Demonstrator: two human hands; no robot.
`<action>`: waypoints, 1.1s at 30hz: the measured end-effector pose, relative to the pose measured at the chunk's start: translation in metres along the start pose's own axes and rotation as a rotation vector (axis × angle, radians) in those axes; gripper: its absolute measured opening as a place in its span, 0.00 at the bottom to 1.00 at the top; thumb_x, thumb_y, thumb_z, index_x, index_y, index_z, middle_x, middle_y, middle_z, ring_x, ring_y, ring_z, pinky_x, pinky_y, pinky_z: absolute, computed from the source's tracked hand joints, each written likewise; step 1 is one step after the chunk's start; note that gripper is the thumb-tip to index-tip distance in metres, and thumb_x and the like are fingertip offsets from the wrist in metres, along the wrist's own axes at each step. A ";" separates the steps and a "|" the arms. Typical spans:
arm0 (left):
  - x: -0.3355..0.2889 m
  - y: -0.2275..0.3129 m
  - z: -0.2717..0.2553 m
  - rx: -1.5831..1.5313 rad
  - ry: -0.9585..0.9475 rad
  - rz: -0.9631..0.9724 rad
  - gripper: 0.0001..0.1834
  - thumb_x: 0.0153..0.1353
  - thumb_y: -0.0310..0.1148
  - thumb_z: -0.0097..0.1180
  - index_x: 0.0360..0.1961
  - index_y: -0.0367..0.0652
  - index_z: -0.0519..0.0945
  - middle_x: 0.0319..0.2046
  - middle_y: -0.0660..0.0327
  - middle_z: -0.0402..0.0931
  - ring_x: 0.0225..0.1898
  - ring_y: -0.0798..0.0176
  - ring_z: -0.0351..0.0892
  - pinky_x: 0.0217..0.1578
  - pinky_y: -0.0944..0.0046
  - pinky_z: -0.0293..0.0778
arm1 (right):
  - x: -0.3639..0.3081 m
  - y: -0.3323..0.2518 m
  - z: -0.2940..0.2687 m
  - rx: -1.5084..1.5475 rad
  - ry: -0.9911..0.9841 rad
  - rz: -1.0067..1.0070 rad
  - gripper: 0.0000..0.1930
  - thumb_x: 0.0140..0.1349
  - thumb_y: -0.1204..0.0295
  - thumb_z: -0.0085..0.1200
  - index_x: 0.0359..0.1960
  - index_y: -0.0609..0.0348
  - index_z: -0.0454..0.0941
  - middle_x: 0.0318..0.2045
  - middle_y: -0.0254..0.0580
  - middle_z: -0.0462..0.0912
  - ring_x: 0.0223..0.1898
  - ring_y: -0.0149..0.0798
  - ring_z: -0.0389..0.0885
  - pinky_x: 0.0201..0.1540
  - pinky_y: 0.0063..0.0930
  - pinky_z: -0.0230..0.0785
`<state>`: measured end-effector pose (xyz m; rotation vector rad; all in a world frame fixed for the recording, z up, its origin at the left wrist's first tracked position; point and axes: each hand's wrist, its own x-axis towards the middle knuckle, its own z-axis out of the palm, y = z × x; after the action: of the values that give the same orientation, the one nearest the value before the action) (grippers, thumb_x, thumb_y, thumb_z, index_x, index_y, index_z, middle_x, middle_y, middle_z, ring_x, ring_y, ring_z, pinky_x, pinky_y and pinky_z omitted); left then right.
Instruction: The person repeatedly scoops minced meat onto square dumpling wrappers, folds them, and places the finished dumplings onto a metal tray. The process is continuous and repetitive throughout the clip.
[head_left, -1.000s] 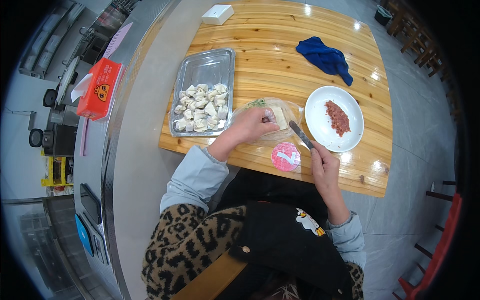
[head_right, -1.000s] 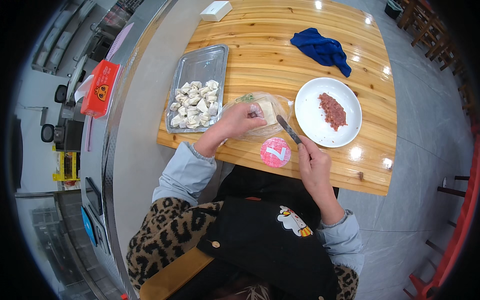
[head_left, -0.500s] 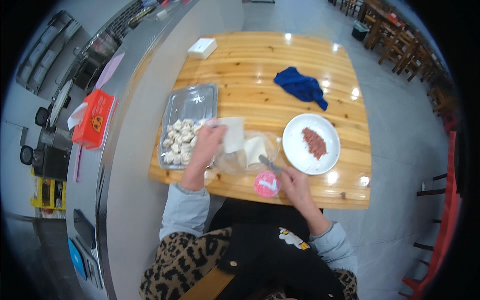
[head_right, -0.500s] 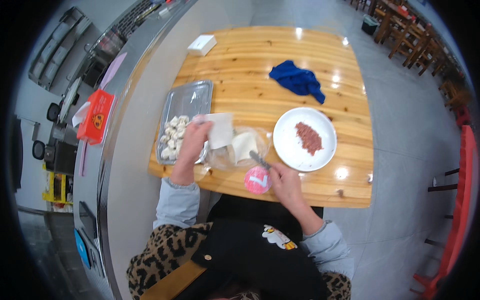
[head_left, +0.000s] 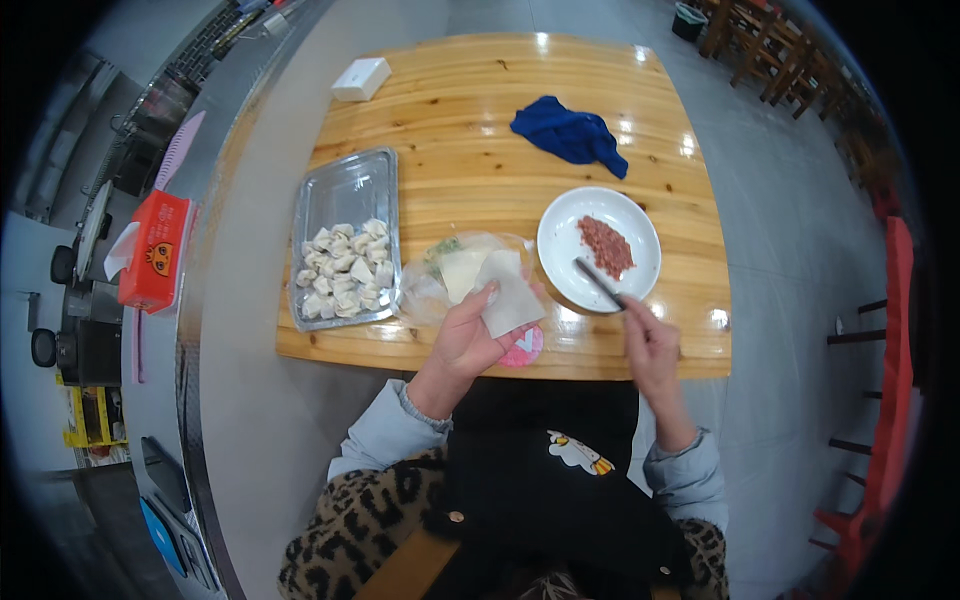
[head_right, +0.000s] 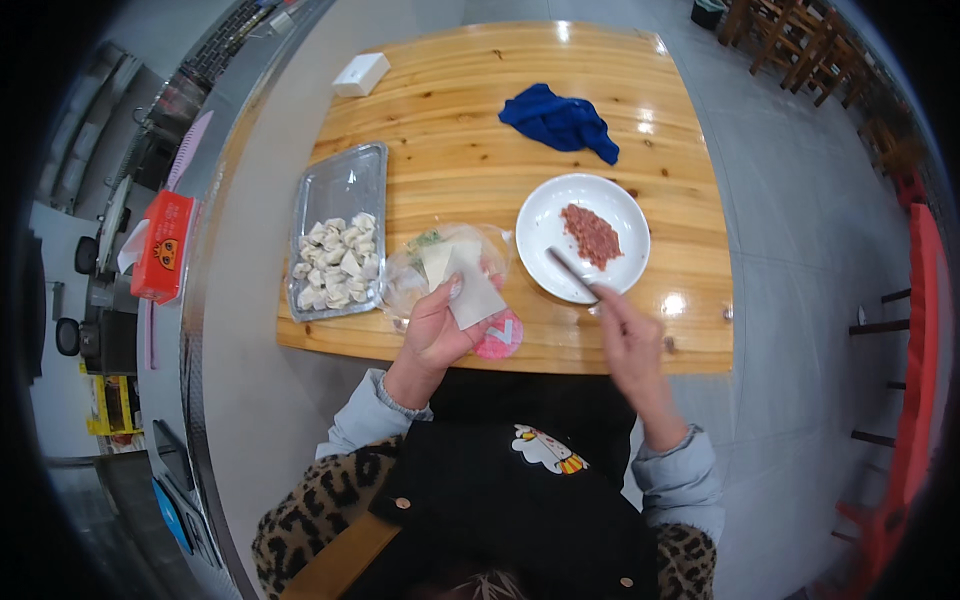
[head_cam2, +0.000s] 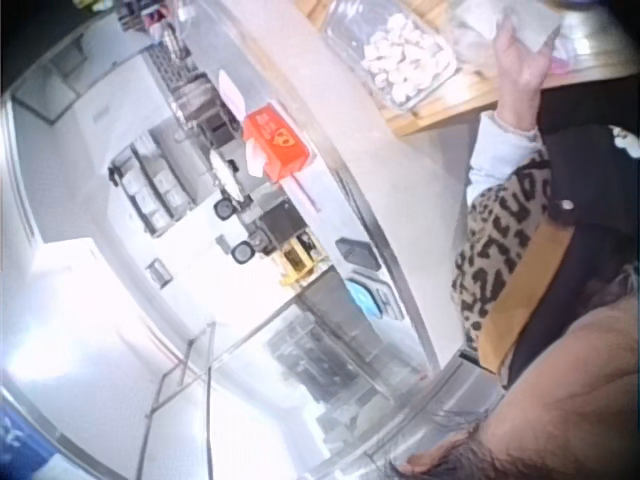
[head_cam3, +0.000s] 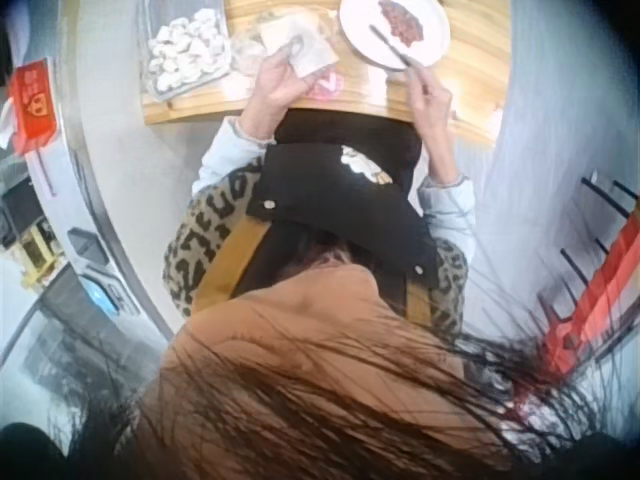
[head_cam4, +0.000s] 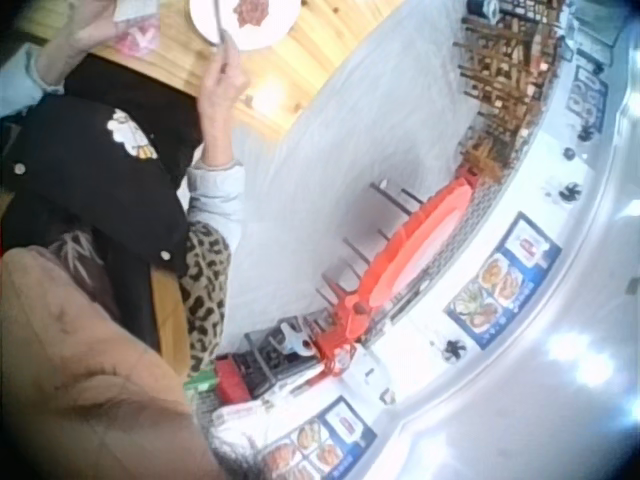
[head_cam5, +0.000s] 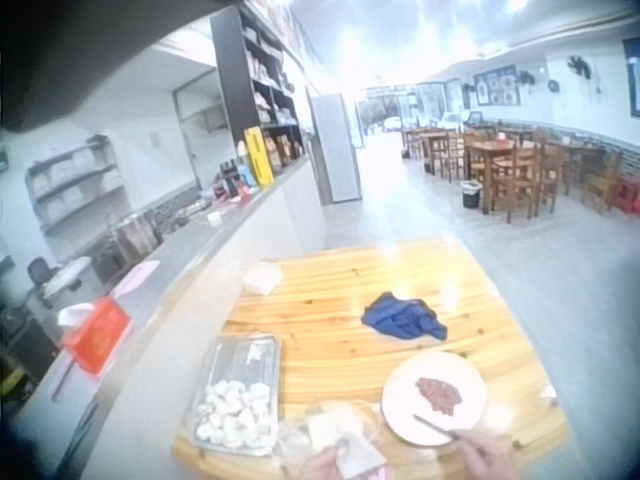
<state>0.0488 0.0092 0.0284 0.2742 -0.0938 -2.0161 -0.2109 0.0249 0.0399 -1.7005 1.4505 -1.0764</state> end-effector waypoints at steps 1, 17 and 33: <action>0.001 -0.005 0.002 0.026 -0.004 -0.025 0.27 0.67 0.33 0.44 0.66 0.42 0.56 0.59 0.52 0.66 0.60 0.50 0.65 0.57 0.45 0.66 | 0.004 0.004 -0.010 -0.101 0.053 -0.061 0.11 0.64 0.77 0.49 0.46 0.64 0.78 0.19 0.35 0.75 0.20 0.25 0.72 0.22 0.21 0.62; 0.003 -0.024 -0.007 0.402 0.272 -0.147 0.24 0.70 0.40 0.34 0.61 0.35 0.61 0.52 0.49 0.72 0.43 0.57 0.78 0.28 0.63 0.71 | 0.027 0.005 -0.056 -0.895 -0.070 -0.384 0.16 0.51 0.78 0.52 0.43 0.50 0.81 0.17 0.39 0.70 0.18 0.41 0.72 0.20 0.34 0.63; 0.011 -0.039 -0.021 0.266 0.310 -0.162 0.23 0.70 0.38 0.38 0.59 0.34 0.64 0.54 0.50 0.71 0.54 0.56 0.73 0.52 0.59 0.71 | 0.021 0.007 -0.042 -0.420 -0.026 -0.272 0.11 0.59 0.76 0.51 0.42 0.53 0.81 0.22 0.49 0.79 0.21 0.47 0.78 0.23 0.37 0.66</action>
<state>0.0151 0.0183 -0.0005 0.7812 -0.1482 -2.0949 -0.2502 0.0040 0.0565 -2.2506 1.5375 -0.9237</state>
